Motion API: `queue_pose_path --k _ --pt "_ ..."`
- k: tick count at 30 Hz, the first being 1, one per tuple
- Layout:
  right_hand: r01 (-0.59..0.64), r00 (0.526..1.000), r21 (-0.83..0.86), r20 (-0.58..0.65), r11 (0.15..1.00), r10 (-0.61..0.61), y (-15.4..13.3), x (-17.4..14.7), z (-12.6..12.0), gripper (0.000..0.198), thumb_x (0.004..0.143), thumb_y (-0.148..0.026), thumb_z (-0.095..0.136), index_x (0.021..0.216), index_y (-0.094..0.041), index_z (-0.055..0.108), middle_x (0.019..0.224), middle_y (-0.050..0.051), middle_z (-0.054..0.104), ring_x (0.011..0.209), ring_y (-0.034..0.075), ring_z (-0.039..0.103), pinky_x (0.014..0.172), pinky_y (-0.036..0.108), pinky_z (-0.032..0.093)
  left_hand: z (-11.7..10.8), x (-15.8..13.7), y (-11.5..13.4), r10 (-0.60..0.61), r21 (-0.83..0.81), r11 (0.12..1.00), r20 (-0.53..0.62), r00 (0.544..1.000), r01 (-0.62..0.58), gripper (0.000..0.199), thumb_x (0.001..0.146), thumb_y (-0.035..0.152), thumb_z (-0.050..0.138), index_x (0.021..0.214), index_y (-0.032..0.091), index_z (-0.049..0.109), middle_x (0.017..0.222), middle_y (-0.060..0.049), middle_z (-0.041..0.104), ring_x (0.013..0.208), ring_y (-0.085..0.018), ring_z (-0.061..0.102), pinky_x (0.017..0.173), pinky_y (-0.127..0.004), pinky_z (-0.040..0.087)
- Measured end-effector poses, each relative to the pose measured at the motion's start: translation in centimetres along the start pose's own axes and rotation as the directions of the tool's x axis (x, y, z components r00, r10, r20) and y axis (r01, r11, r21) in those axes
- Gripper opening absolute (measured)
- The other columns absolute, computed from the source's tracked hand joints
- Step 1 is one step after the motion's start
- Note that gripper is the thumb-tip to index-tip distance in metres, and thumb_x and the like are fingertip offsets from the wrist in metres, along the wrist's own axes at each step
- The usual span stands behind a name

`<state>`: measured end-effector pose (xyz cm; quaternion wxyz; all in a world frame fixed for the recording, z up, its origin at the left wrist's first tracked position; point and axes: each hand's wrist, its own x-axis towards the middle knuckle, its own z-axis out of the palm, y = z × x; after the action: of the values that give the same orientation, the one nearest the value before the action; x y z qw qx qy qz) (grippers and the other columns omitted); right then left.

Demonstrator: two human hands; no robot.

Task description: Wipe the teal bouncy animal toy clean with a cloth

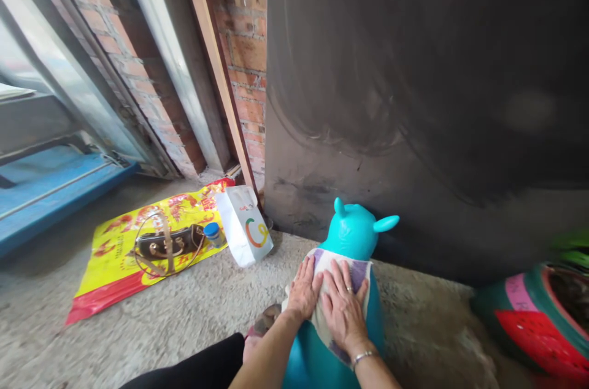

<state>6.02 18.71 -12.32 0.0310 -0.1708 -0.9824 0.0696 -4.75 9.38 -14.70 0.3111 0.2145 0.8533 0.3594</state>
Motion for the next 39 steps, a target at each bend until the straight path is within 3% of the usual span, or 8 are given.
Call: queue_pose_path --k 6,9,12,17,21,30,35,39 --pt "0.114 0.980 -0.106 -0.149 0.988 -0.129 -1.6 -5.7 1.9 0.049 0.096 -0.037 0.034 0.144 -0.030 0.041 0.156 0.002 0.025 0.147 0.033 0.015 0.108 0.078 -0.004 0.8 -7.2 -1.6 -0.059 0.011 0.998 -0.065 0.996 0.059 0.068 0.093 0.050 0.027 0.152 0.017 0.022 0.163 -0.004 0.015 0.150 -0.019 0.012 0.123 -0.039 0.015" --pt "0.168 0.930 -0.220 -0.289 0.961 -0.229 -2.6 -9.5 3.9 0.052 0.093 -0.038 0.037 0.144 -0.029 0.041 0.153 0.002 0.031 0.148 0.029 0.006 0.109 0.072 -0.015 1.7 -10.5 -3.0 -0.043 0.017 0.999 -0.125 0.991 0.046 0.067 0.093 0.050 0.027 0.151 0.017 0.026 0.162 -0.003 0.018 0.150 -0.018 0.012 0.123 -0.036 0.013" --pt "0.157 0.900 -0.262 -0.360 0.952 -0.247 -2.8 -11.3 5.1 0.053 0.092 -0.042 0.039 0.142 -0.025 0.046 0.150 0.003 0.037 0.148 0.026 -0.001 0.112 0.071 -0.012 2.4 -11.9 -3.8 -0.033 0.024 0.999 -0.153 0.988 0.037 0.067 0.093 0.049 0.028 0.151 0.016 0.027 0.162 -0.004 0.017 0.150 -0.018 0.013 0.123 -0.034 0.015" --pt "0.264 0.869 -0.280 -0.347 0.923 -0.353 -1.6 -9.7 4.4 0.054 0.091 -0.042 0.041 0.143 -0.027 0.044 0.149 0.001 0.040 0.148 0.029 0.010 0.113 0.067 -0.016 1.8 -10.6 -3.4 -0.072 0.030 0.997 -0.124 0.990 0.076 0.066 0.093 0.050 0.029 0.151 0.020 0.026 0.162 -0.002 0.017 0.150 -0.020 0.015 0.123 -0.039 0.017" --pt "0.261 0.917 -0.198 -0.257 0.945 -0.307 -0.5 -7.1 2.9 0.055 0.093 -0.036 0.040 0.147 -0.029 0.036 0.153 0.001 0.034 0.145 0.030 0.023 0.113 0.065 -0.017 1.2 -7.7 -2.5 -0.076 0.028 0.996 -0.090 0.993 0.079 0.067 0.092 0.050 0.030 0.152 0.018 0.026 0.162 -0.003 0.019 0.150 -0.021 0.015 0.123 -0.041 0.016" --pt "0.158 0.983 -0.096 -0.077 0.983 -0.165 1.3 -1.2 1.3 0.049 0.096 -0.029 0.032 0.143 -0.032 0.041 0.158 -0.004 0.018 0.148 0.027 0.013 0.111 0.071 -0.012 0.7 -1.3 -1.4 -0.037 -0.010 0.999 -0.045 0.998 0.037 0.070 0.093 0.056 0.026 0.153 0.021 0.019 0.163 0.001 0.015 0.150 -0.016 0.009 0.124 -0.033 0.011" --pt "0.156 0.987 -0.045 -0.037 0.987 -0.158 0.9 -1.0 -0.1 0.048 0.095 -0.028 0.033 0.142 -0.033 0.042 0.158 -0.003 0.020 0.147 0.029 0.014 0.110 0.076 -0.002 0.7 -2.8 -1.0 -0.084 0.002 0.996 -0.047 0.995 0.084 0.069 0.093 0.054 0.025 0.153 0.020 0.018 0.164 -0.002 0.014 0.150 -0.018 0.012 0.123 -0.039 0.014" --pt "0.204 0.976 -0.041 -0.066 0.978 -0.207 0.2 -3.8 0.2 0.048 0.095 -0.032 0.036 0.143 -0.034 0.041 0.157 -0.001 0.024 0.146 0.031 0.020 0.110 0.076 0.007 1.2 -7.0 -1.3 -0.129 0.014 0.991 -0.085 0.988 0.131 0.067 0.094 0.050 0.025 0.153 0.019 0.021 0.163 -0.003 0.017 0.150 -0.020 0.012 0.123 -0.041 0.016"
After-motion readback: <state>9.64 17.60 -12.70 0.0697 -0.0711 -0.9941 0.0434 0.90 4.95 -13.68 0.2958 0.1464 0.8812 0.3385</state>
